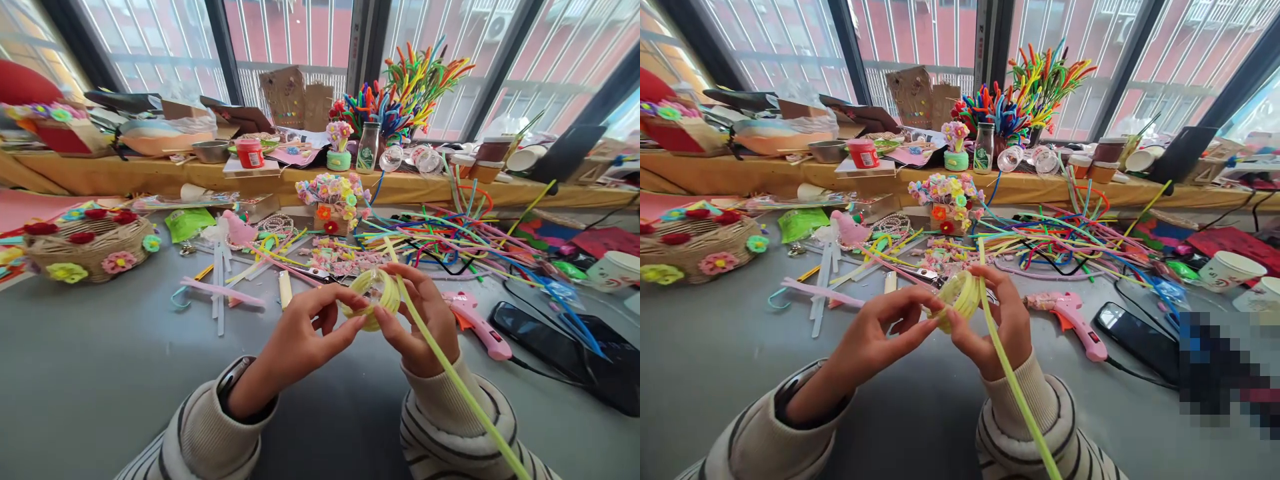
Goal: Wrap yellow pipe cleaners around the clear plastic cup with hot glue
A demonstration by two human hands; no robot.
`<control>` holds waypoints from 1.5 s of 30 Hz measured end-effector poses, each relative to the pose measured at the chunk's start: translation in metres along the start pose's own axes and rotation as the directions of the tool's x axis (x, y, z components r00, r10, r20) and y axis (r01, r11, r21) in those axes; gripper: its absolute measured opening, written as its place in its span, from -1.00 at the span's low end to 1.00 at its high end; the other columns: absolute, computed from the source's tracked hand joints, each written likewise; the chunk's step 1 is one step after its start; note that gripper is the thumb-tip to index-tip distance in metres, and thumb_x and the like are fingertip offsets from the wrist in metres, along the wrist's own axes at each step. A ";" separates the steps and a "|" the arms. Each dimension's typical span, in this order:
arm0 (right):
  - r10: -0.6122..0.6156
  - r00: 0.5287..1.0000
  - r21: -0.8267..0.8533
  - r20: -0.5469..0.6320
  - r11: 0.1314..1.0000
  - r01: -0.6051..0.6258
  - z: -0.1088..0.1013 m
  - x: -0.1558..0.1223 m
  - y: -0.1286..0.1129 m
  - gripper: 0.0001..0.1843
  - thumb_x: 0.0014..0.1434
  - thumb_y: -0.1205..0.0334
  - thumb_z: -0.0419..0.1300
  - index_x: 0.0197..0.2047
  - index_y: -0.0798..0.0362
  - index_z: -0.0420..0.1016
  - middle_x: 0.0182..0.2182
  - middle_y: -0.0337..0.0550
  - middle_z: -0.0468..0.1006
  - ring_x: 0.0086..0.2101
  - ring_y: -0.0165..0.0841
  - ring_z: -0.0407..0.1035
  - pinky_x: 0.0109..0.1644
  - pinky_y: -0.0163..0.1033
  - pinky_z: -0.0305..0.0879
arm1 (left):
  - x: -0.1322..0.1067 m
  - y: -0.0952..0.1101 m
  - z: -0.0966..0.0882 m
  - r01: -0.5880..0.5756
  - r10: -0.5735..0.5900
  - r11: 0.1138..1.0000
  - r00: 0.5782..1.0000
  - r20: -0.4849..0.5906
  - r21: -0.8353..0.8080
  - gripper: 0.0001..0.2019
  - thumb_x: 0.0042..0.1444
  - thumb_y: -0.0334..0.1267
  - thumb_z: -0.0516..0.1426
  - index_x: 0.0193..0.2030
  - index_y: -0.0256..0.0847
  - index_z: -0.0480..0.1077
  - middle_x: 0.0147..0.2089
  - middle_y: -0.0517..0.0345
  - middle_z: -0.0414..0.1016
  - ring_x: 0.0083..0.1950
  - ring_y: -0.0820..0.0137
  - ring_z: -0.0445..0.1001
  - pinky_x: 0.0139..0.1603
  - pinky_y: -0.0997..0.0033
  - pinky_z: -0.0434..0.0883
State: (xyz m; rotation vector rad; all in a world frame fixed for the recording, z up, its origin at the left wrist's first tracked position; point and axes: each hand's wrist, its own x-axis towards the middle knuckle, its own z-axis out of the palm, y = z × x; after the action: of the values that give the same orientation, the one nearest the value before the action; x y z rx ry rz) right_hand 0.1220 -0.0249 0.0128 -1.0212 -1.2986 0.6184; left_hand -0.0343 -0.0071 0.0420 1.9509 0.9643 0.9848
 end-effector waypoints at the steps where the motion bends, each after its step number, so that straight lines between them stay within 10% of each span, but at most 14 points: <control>1: -0.020 1.000 -0.025 -0.003 1.000 0.020 0.001 -0.001 0.000 -0.48 -0.14 0.27 0.25 -0.06 0.00 0.26 -0.16 -0.03 0.41 -0.20 -0.24 0.37 -0.25 -0.17 0.41 | 0.000 -0.002 0.000 0.007 -0.007 1.000 1.000 -0.004 0.011 -0.83 -0.01 -0.19 0.12 -0.34 -0.24 0.39 -0.64 0.36 0.11 -0.62 0.60 0.05 -0.62 0.57 0.07; 19: -0.195 0.980 -0.284 0.034 0.938 0.197 0.005 -0.002 -0.005 -0.49 -0.14 0.26 0.22 -0.06 0.02 0.26 -0.14 -0.02 0.37 -0.17 -0.26 0.32 -0.28 -0.17 0.40 | -0.001 -0.008 0.001 0.150 -0.143 0.985 0.987 0.073 -0.087 -0.77 -0.03 -0.13 0.09 -0.34 -0.25 0.41 -0.68 0.37 -0.01 -0.63 0.59 -0.05 -0.66 0.52 -0.08; 31: -0.052 0.998 0.030 0.044 0.998 0.051 -0.010 0.007 -0.009 -0.43 -0.12 0.18 0.27 0.00 -0.02 0.25 -0.02 -0.05 0.35 -0.01 -0.19 0.25 0.03 -0.01 0.23 | -0.002 -0.019 0.002 0.175 -0.174 0.978 0.985 0.018 -0.116 -0.80 -0.03 -0.14 0.11 -0.35 -0.24 0.37 -0.65 0.37 0.00 -0.61 0.58 -0.05 -0.63 0.51 -0.07; 36: 0.053 0.974 0.136 -0.218 0.990 -0.024 -0.014 0.013 -0.014 -0.82 0.06 0.26 0.14 -0.22 -0.01 0.45 -0.35 -0.19 0.54 -0.41 -0.42 0.43 -0.39 -0.27 0.40 | -0.003 -0.025 0.003 0.187 -0.186 0.977 0.982 0.017 -0.106 -0.80 -0.03 -0.14 0.11 -0.34 -0.23 0.38 -0.64 0.36 0.03 -0.60 0.58 -0.04 -0.62 0.51 -0.06; 45: 0.022 0.985 0.222 -0.171 0.975 0.017 -0.010 0.006 -0.015 -0.82 0.12 0.17 0.09 -0.42 0.03 0.45 -0.65 -0.28 0.42 -0.67 -0.52 0.24 -0.67 -0.39 0.16 | -0.002 -0.021 0.005 0.171 -0.167 0.978 0.985 0.046 -0.116 -0.80 -0.02 -0.16 0.12 -0.33 -0.25 0.41 -0.66 0.37 0.06 -0.63 0.60 -0.01 -0.64 0.54 -0.03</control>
State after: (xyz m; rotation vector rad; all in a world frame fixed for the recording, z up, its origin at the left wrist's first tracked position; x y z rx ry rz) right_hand 0.1306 -0.0291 0.0289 -0.8711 -1.0502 0.6470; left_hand -0.0375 -0.0010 0.0215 1.7509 1.0091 0.8873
